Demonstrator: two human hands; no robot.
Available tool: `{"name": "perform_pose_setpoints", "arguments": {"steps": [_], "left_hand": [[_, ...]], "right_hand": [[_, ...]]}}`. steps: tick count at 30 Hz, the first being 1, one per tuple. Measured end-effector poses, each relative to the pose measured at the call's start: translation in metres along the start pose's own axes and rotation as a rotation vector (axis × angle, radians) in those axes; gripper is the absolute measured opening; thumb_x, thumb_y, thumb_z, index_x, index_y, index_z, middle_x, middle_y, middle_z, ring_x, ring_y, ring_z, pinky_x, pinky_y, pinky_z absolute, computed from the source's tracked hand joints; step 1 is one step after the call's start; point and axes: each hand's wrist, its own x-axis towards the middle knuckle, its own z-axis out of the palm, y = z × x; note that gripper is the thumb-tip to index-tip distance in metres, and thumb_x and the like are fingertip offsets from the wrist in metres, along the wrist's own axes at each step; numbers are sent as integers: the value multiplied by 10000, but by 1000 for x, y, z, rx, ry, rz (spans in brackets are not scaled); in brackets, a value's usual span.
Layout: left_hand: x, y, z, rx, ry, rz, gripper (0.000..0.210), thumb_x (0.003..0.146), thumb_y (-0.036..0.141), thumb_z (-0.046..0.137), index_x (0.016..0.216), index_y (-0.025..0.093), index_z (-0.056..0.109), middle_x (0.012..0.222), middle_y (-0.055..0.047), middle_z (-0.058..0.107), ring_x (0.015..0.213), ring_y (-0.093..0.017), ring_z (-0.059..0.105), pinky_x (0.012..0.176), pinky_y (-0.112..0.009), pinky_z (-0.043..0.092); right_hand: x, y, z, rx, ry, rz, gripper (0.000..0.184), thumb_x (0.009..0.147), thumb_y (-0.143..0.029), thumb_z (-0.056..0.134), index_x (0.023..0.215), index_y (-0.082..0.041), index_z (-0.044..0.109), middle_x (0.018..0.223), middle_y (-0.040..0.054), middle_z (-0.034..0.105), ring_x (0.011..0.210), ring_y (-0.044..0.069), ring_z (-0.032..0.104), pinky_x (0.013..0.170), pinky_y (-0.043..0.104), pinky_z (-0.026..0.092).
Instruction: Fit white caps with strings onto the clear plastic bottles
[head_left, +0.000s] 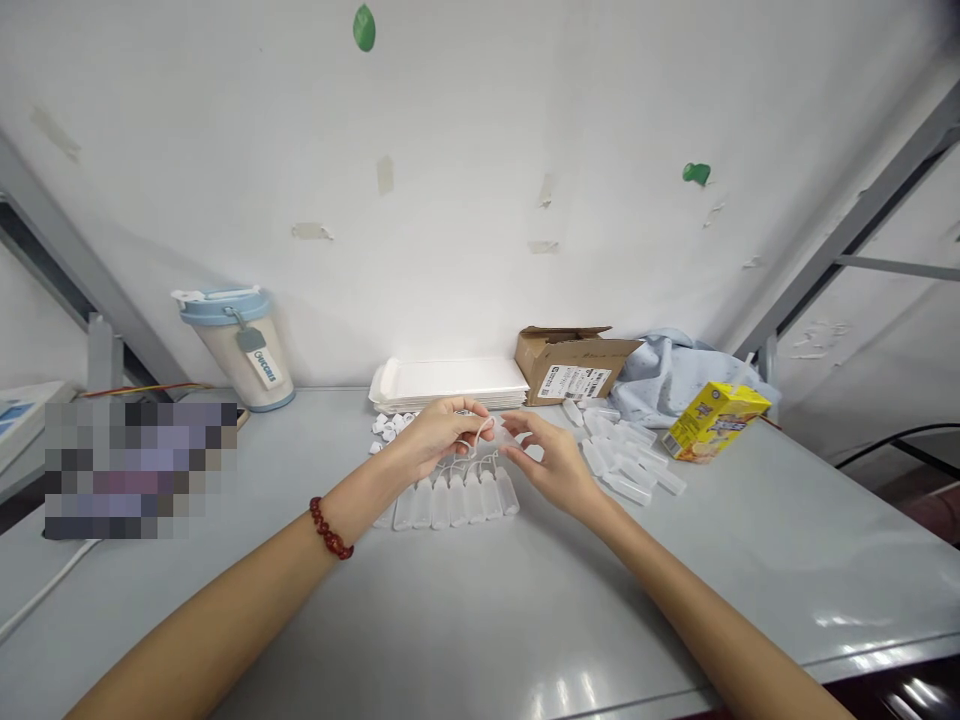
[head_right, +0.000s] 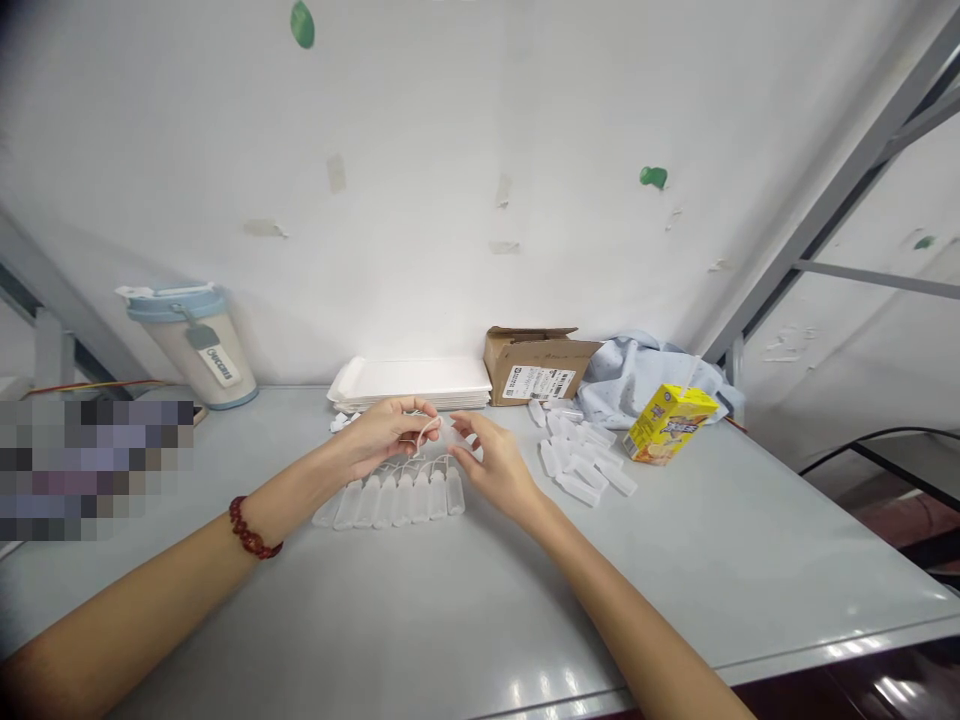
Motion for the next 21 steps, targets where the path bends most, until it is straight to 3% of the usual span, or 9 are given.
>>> {"name": "perform_pose_setpoints", "arguments": {"steps": [10, 21], "left_hand": [[0, -1, 2, -3, 6, 35, 122, 683, 250, 631, 746, 153, 592, 668, 3, 561, 574, -77, 470, 509, -208, 350], [-2, 0, 4, 66, -31, 106, 216, 710, 355, 641, 797, 158, 656, 746, -15, 588, 664, -103, 509, 551, -218, 374]], "right_hand": [[1, -5, -1, 80, 13, 46, 269, 793, -226, 574, 1061, -215, 568, 990, 65, 662, 866, 181, 624, 700, 318, 535], [2, -7, -2, 241, 36, 109, 218, 800, -263, 580, 1005, -193, 560, 969, 69, 656, 854, 176, 623, 704, 315, 530]]}}
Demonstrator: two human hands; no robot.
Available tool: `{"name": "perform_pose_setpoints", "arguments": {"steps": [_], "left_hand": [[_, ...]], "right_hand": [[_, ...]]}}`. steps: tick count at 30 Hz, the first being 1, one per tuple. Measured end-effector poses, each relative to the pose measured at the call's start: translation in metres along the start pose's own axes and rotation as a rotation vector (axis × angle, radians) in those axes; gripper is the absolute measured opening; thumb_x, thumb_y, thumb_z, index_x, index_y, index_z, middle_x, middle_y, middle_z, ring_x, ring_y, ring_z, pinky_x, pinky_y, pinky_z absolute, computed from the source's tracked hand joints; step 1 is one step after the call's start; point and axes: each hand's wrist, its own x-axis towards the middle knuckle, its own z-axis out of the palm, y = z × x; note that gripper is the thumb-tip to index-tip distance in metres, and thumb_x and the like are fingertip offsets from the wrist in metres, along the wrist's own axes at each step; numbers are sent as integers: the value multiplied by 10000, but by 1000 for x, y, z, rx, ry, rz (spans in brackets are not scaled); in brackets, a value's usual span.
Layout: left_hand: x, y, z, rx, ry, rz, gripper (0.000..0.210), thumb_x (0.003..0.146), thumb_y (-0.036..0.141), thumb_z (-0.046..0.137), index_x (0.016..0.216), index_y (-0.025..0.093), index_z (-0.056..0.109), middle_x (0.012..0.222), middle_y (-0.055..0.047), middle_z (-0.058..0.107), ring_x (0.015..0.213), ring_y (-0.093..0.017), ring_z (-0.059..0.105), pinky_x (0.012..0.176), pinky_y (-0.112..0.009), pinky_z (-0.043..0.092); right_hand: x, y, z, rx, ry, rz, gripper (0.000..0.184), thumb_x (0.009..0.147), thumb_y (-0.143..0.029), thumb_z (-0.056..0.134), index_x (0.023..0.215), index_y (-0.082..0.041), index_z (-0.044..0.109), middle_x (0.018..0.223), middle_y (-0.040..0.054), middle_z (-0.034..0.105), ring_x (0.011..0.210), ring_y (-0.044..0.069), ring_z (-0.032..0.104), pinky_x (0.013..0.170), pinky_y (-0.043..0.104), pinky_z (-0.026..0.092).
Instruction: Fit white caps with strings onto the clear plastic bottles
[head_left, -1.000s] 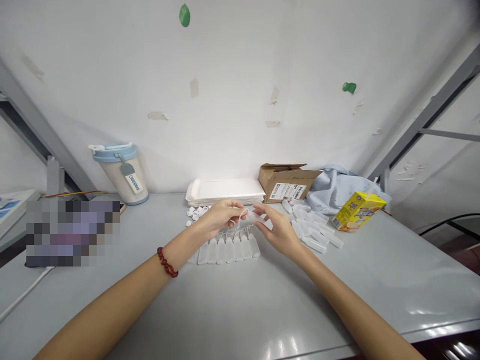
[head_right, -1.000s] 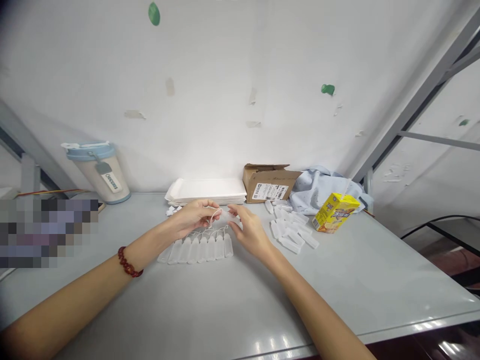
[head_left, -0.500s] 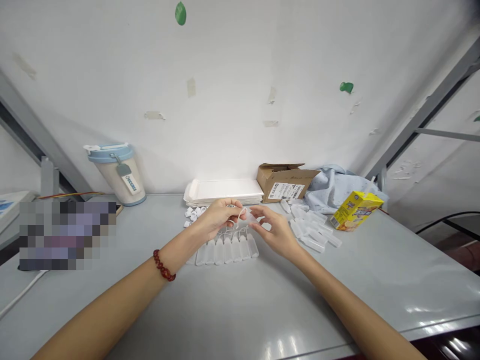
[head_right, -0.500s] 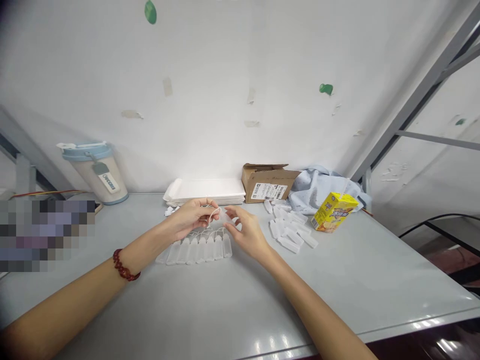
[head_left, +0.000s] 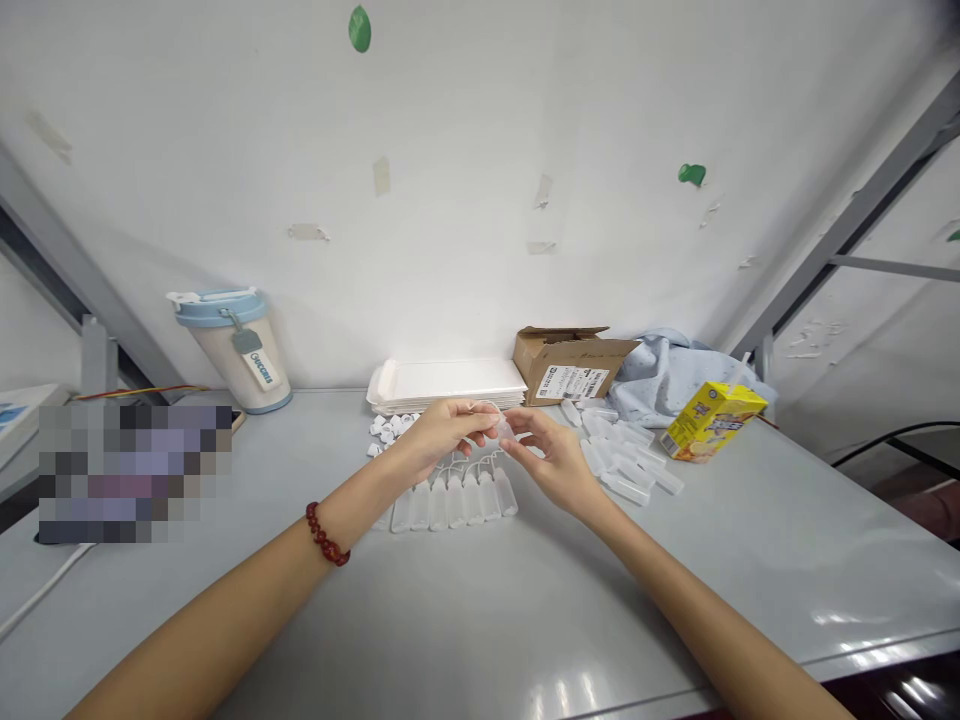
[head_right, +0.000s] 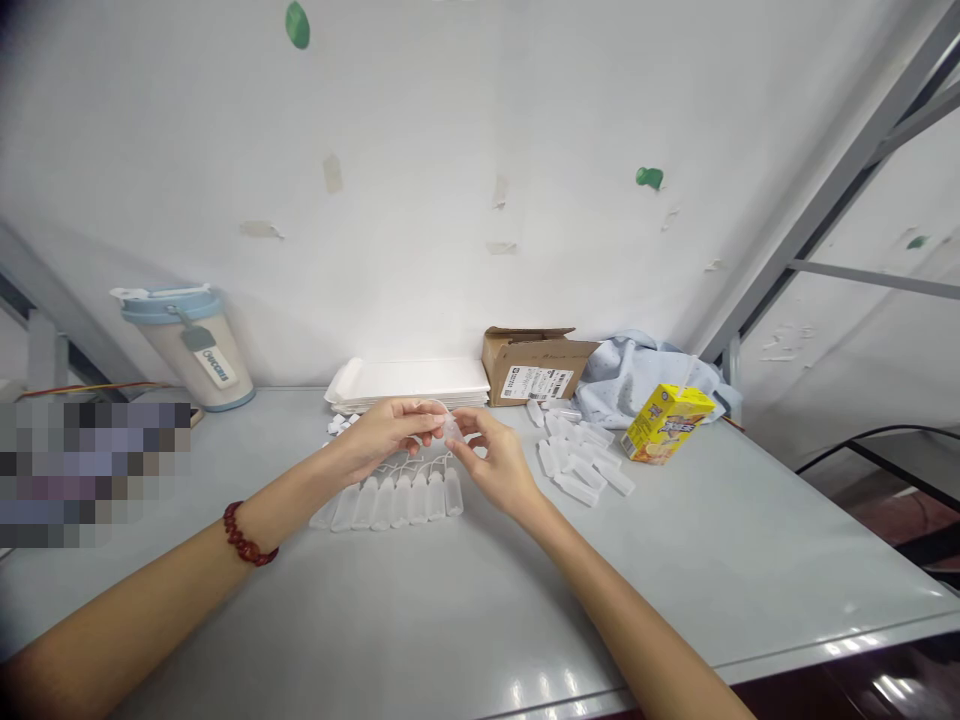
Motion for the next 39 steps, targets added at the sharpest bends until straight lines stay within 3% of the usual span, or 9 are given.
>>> {"name": "perform_pose_setpoints", "arguments": {"steps": [13, 19, 25, 29, 34, 39], "left_hand": [[-4, 2, 3, 224, 53, 54, 236, 694, 383, 643, 822, 186, 669, 736, 2, 613, 589, -95, 473, 504, -202, 348], [-4, 2, 8, 281, 105, 58, 213, 707, 377, 617, 720, 165, 633, 644, 17, 567, 543, -93, 439, 456, -198, 296], [-9, 4, 19, 420, 189, 201, 162, 734, 311, 583, 677, 160, 589, 693, 5, 618, 638, -132, 534, 566, -236, 402], [-12, 7, 23, 545, 198, 271, 98, 752, 263, 579, 731, 179, 624, 782, -4, 666, 717, -157, 581, 641, -265, 445], [-12, 4, 22, 738, 225, 476, 75, 788, 194, 560, 823, 202, 626, 886, -15, 666, 889, -194, 562, 766, -320, 457], [-12, -1, 22, 927, 176, 694, 269, 805, 118, 530, 1066, 179, 542, 1071, -62, 582, 1021, -213, 472, 847, -352, 443]], "right_hand": [[-2, 0, 1, -157, -16, -85, 218, 830, -238, 532, 1039, -197, 578, 1004, 75, 657, 888, 187, 617, 700, 309, 527], [-3, 7, 2, -248, 13, -168, 220, 841, -225, 513, 1056, -197, 550, 991, 81, 662, 857, 190, 626, 676, 311, 528], [-5, 7, 4, -338, 26, -249, 216, 836, -164, 478, 1044, -175, 534, 1000, 90, 659, 835, 188, 626, 696, 303, 499], [-3, -1, 1, -206, 12, -87, 251, 778, -171, 494, 1019, -167, 564, 916, 66, 671, 779, 180, 621, 692, 302, 494], [3, -5, -4, 229, 5, 227, 270, 726, -238, 549, 980, -156, 592, 862, 59, 682, 782, 191, 637, 686, 304, 483], [4, -9, -9, 398, -40, 338, 281, 734, -223, 569, 1000, -167, 641, 864, 62, 694, 784, 185, 632, 715, 311, 466]]}}
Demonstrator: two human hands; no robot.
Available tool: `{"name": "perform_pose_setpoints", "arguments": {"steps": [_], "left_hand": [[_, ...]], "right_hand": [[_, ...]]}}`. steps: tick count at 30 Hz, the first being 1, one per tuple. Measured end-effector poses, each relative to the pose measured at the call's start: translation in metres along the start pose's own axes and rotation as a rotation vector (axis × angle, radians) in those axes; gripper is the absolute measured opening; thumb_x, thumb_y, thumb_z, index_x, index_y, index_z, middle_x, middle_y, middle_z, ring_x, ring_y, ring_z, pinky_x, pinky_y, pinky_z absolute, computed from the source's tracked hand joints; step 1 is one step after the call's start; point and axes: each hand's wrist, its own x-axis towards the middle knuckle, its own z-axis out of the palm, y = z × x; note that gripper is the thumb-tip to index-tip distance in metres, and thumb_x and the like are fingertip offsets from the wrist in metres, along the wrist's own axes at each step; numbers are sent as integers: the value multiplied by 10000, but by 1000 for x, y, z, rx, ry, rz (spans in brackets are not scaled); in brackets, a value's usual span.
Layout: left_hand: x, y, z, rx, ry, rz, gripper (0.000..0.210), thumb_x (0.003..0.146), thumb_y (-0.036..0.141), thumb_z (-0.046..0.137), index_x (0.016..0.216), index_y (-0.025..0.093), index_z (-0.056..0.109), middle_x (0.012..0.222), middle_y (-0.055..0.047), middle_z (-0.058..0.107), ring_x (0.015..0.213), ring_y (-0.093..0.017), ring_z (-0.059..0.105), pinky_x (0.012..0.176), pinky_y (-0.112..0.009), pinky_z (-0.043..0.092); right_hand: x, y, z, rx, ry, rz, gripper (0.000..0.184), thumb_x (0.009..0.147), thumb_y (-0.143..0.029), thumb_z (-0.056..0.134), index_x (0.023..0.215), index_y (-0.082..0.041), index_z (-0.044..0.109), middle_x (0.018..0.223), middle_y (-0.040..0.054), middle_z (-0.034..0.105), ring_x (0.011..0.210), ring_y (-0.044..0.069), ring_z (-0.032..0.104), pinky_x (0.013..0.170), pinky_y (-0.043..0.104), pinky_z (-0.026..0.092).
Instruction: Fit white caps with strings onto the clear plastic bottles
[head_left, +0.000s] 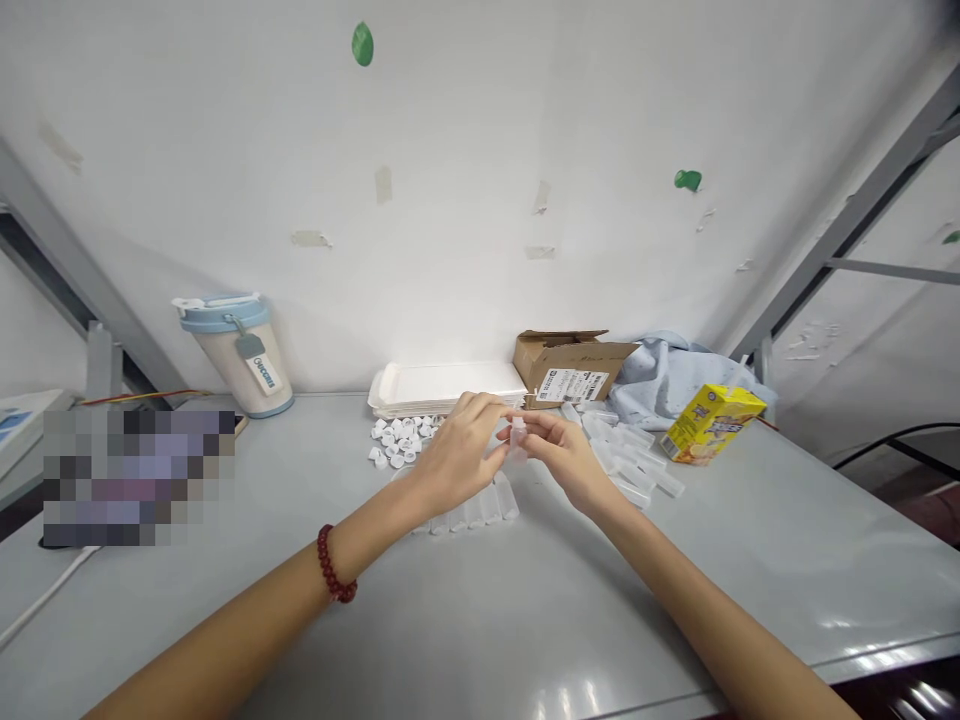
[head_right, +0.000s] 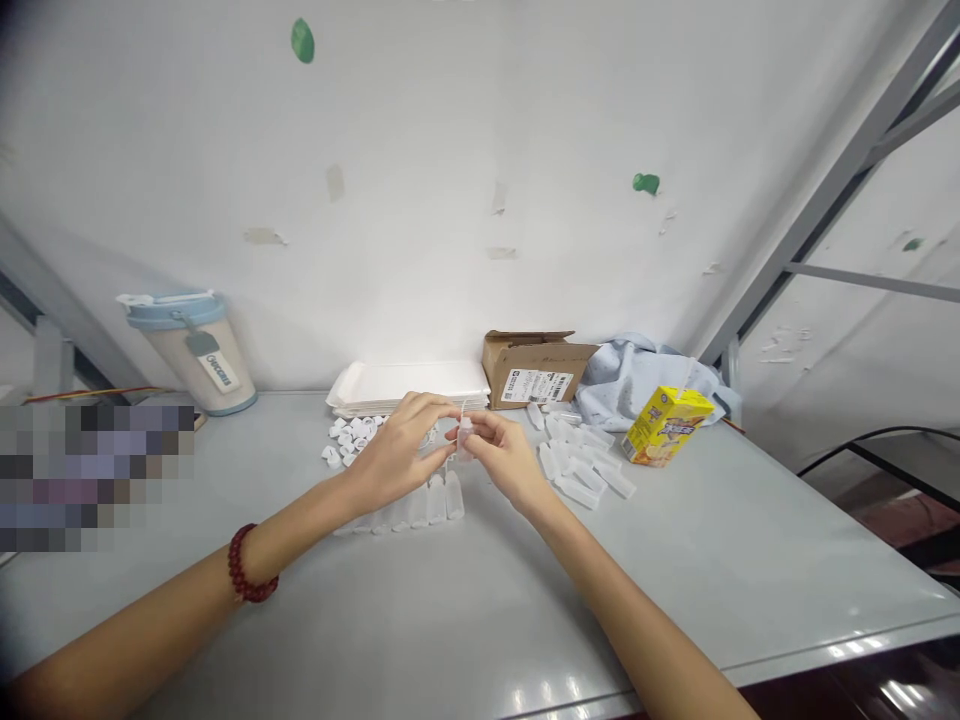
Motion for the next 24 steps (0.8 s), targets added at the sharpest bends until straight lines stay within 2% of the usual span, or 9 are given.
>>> {"name": "perform_pose_setpoints", "arguments": {"steps": [5, 11, 16, 24], "left_hand": [[-1, 2, 1, 49, -75, 114, 431, 748, 174, 634, 1147, 193, 471, 1144, -65, 543, 1063, -239, 441, 888, -385, 424], [-3, 3, 3, 82, -99, 83, 389, 740, 123, 574, 1113, 195, 490, 1119, -65, 552, 1055, -246, 444, 866, -393, 423], [-7, 5, 9, 85, -107, 44, 347, 742, 147, 569, 1083, 184, 514, 1108, -67, 559, 1048, -248, 438, 872, -394, 405], [-14, 11, 23, 10, -205, -105, 231, 756, 247, 590, 976, 193, 549, 1072, -61, 581, 1021, -255, 446, 859, -402, 391]], "right_hand": [[-2, -4, 0, 131, -40, 52, 272, 729, -228, 595, 985, -163, 661, 869, 61, 678, 810, 197, 640, 721, 317, 479], [-2, -8, 0, 153, -122, 78, 225, 751, -222, 555, 937, -166, 669, 829, 48, 661, 831, 189, 633, 762, 324, 476], [0, -10, -5, -42, -156, 157, 204, 721, -197, 507, 839, -158, 669, 755, 21, 638, 753, 146, 608, 694, 274, 478], [7, 2, -19, -338, -179, 229, 194, 701, -179, 483, 760, -130, 661, 673, 6, 583, 625, 112, 543, 566, 225, 476]]}}
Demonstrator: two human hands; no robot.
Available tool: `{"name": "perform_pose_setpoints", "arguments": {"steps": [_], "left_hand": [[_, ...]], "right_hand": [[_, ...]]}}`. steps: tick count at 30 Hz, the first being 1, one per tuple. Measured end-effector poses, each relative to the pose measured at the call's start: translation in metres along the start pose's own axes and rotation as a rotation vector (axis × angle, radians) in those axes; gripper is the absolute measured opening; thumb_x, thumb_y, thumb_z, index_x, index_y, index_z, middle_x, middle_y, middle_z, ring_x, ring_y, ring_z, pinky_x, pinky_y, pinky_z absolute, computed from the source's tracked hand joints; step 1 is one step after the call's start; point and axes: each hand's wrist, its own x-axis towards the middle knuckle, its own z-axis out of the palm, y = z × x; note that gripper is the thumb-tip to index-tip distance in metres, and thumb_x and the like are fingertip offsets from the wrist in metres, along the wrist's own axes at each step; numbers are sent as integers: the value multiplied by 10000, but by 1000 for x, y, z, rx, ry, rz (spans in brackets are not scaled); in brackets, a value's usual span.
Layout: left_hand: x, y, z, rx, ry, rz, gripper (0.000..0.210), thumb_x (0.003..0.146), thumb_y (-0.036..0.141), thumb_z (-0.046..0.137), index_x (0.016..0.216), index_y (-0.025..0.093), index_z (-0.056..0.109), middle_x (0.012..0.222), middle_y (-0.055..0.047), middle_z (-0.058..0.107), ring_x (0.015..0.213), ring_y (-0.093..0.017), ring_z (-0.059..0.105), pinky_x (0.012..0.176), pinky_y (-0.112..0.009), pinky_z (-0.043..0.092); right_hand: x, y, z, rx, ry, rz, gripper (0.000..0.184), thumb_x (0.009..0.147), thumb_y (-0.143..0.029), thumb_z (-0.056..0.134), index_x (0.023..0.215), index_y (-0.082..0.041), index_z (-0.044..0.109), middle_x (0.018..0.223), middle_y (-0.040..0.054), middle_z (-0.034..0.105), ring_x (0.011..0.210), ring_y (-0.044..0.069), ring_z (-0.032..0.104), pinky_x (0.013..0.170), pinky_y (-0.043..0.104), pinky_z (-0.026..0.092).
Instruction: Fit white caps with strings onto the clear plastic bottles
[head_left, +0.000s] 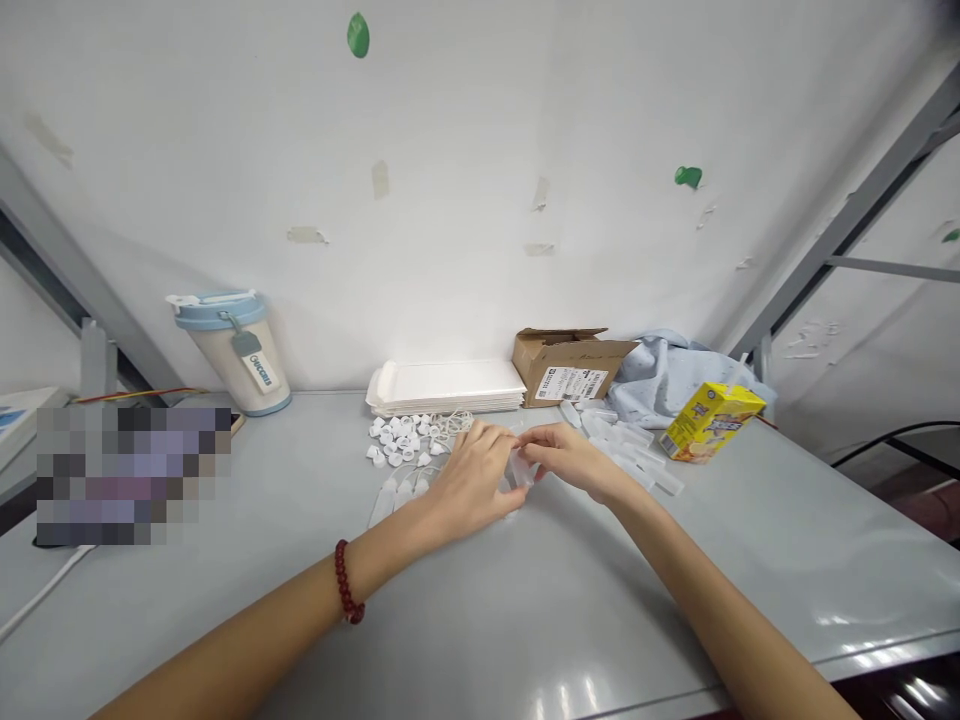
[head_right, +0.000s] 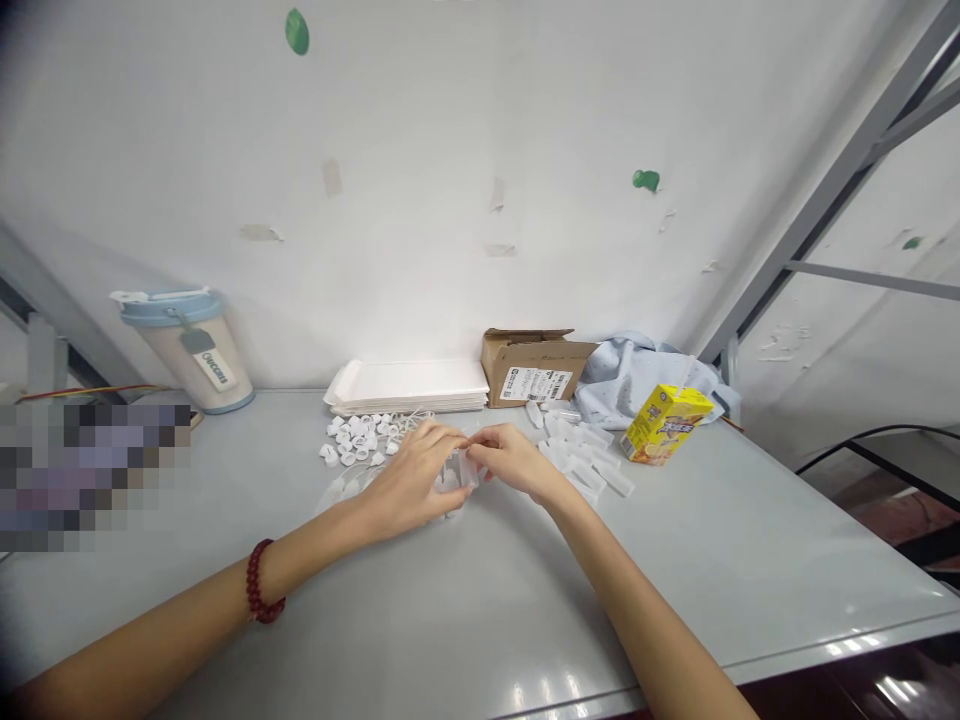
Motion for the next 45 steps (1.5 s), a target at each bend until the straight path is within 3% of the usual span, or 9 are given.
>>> {"name": "perform_pose_setpoints", "arguments": {"steps": [10, 45], "left_hand": [[-4, 2, 10, -3, -123, -100, 186, 749, 304, 574, 871, 164, 563, 995, -76, 588, 987, -261, 464, 838, -405, 397], [-7, 5, 11, 89, -184, -110, 193, 744, 301, 549, 873, 160, 524, 980, -99, 575, 997, -283, 456, 836, -426, 396]], "right_hand": [[-1, 3, -2, -128, -100, 75, 161, 679, -175, 530, 704, -120, 679, 598, 18, 600, 597, 130, 560, 503, 216, 441], [0, 5, -3, -66, -114, 75, 146, 670, -131, 556, 746, -125, 681, 627, 6, 636, 578, 121, 592, 551, 232, 497]]}}
